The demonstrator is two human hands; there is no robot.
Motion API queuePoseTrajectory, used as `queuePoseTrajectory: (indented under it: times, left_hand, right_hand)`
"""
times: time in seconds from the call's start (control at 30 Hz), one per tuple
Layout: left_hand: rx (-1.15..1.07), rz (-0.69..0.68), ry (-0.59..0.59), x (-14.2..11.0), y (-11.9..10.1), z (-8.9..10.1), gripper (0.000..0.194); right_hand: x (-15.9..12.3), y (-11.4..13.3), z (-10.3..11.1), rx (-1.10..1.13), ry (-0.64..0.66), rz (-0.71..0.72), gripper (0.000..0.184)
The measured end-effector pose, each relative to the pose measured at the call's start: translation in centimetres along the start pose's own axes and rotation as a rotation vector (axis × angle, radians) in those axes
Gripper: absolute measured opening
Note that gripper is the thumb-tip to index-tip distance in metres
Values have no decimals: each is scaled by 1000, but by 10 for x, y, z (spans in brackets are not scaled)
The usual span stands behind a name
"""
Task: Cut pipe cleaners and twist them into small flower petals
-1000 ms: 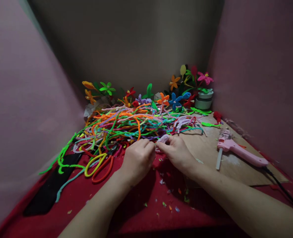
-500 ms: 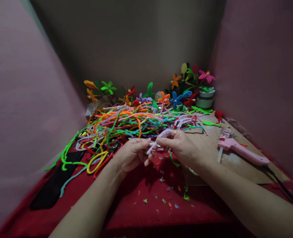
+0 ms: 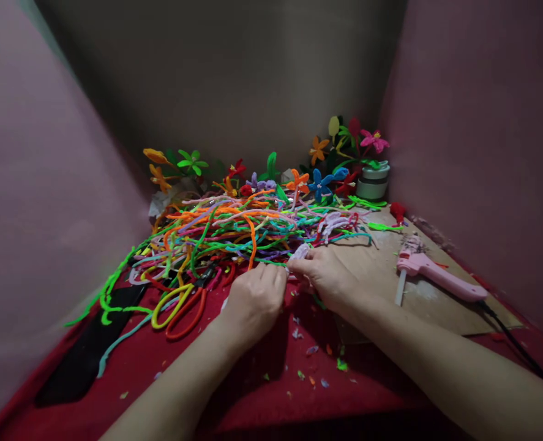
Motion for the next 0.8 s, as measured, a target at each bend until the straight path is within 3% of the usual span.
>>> queuePoseTrajectory:
  times: [0.07,0.17,0.23,0.3,0.47,0.6,0.8]
  left_hand:
    - [-102,61,13,0,5,-3,24]
    - [-685,382,193,-5,31,-26,32]
    - [-1080,574,359,-14,34,-47,31]
    - [-1287,665,437,-18,32,-56,25]
    - [-1367,685,422,-18,32,-56,17]
    - [-1316,666,444,-20,25,-57,16]
    - [-982,677,227,-18,33,-46,24]
  right_hand:
    - [1,-4,-1,33,15,-39,22]
    - [1,1,-5,48,69,-24,15]
    - [-1,7,-9,28,118,13,14]
    - [-2,12,-12,9,143,55,13]
    - [-4,25,-9,34,125,178,14]
    - [-2,26,-4,84,89,190,19]
    - [-2,21,5,112,-19,169,19]
Point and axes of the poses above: each hand's wrist, its own x-axis towards the middle knuckle, its own z-axis out of the back of the hand, y = z × x, the point moved 10 cm from there along x, towards the middle knuckle, and after that the axes turned 3 degrees about x, right-handed, at the moved point
